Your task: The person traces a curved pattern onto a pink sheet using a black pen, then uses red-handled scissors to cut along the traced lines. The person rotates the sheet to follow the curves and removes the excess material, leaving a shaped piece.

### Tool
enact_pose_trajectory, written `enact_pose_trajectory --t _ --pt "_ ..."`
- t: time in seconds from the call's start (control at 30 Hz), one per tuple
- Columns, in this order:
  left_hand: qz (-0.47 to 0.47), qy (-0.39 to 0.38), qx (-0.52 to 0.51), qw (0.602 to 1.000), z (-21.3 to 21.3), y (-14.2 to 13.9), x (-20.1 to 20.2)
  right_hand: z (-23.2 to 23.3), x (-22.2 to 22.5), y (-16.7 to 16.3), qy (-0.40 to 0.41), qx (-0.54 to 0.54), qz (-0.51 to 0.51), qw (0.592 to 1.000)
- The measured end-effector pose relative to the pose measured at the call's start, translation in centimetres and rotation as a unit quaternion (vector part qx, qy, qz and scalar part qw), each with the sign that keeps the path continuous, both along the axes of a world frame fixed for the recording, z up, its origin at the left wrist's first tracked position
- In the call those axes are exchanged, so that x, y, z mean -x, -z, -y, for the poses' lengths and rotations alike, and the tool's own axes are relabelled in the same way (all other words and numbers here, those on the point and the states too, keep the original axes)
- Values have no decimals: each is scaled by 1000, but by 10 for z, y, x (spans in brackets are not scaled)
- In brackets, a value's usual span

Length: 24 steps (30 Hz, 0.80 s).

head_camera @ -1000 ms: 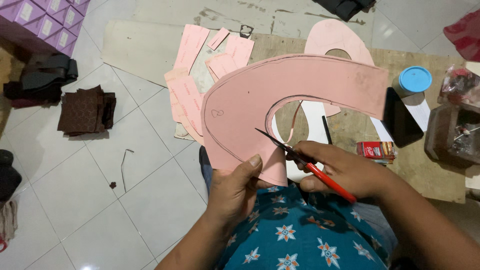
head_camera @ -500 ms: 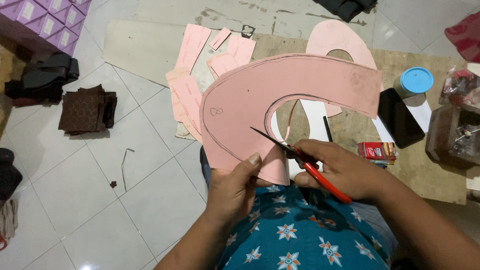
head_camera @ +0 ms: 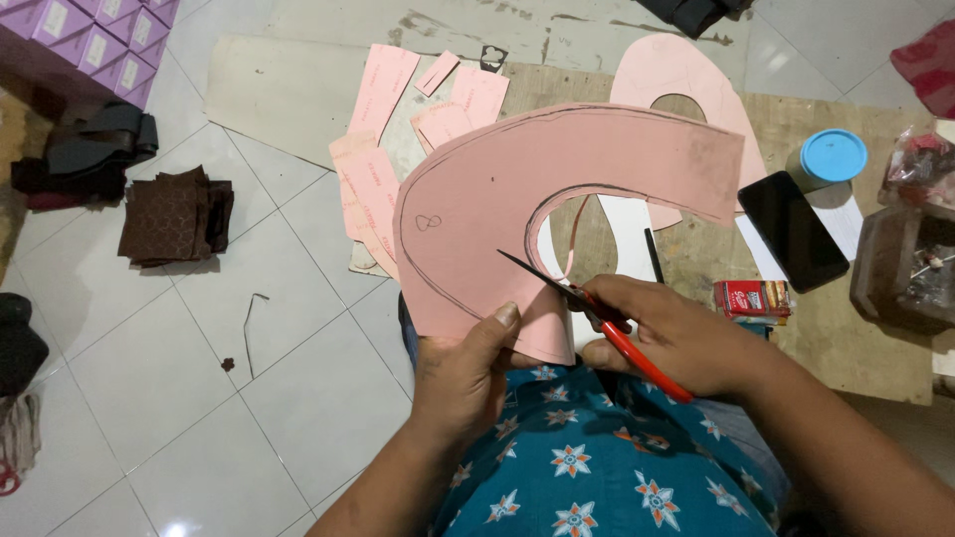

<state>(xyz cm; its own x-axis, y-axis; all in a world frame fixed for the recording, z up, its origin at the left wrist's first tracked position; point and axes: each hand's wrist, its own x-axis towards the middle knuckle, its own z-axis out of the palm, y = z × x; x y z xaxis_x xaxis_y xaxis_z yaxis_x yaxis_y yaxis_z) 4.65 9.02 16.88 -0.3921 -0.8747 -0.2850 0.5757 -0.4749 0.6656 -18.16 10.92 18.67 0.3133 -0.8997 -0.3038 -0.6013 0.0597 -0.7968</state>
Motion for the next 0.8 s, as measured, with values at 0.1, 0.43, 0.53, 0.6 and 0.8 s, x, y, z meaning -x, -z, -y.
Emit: enact_pose_trajectory --t 0.1,0.43,0.53,0.6,0.8 --pt "-6 6 4 1000 0 -1 0 0 -1 -2 35 -54 -15 998" --pt "2 -2 -9 1000 -1 13 2 -3 4 11 48 -35 44 997" --pt "-9 -11 6 1000 -2 15 4 -5 6 16 48 -23 59 997" --pt "-7 -16 -5 1000 -3 14 5 -6 6 18 52 -25 60 997" --pt "-6 -8 0 1000 -1 7 7 -5 10 17 5 -27 -4 1000"
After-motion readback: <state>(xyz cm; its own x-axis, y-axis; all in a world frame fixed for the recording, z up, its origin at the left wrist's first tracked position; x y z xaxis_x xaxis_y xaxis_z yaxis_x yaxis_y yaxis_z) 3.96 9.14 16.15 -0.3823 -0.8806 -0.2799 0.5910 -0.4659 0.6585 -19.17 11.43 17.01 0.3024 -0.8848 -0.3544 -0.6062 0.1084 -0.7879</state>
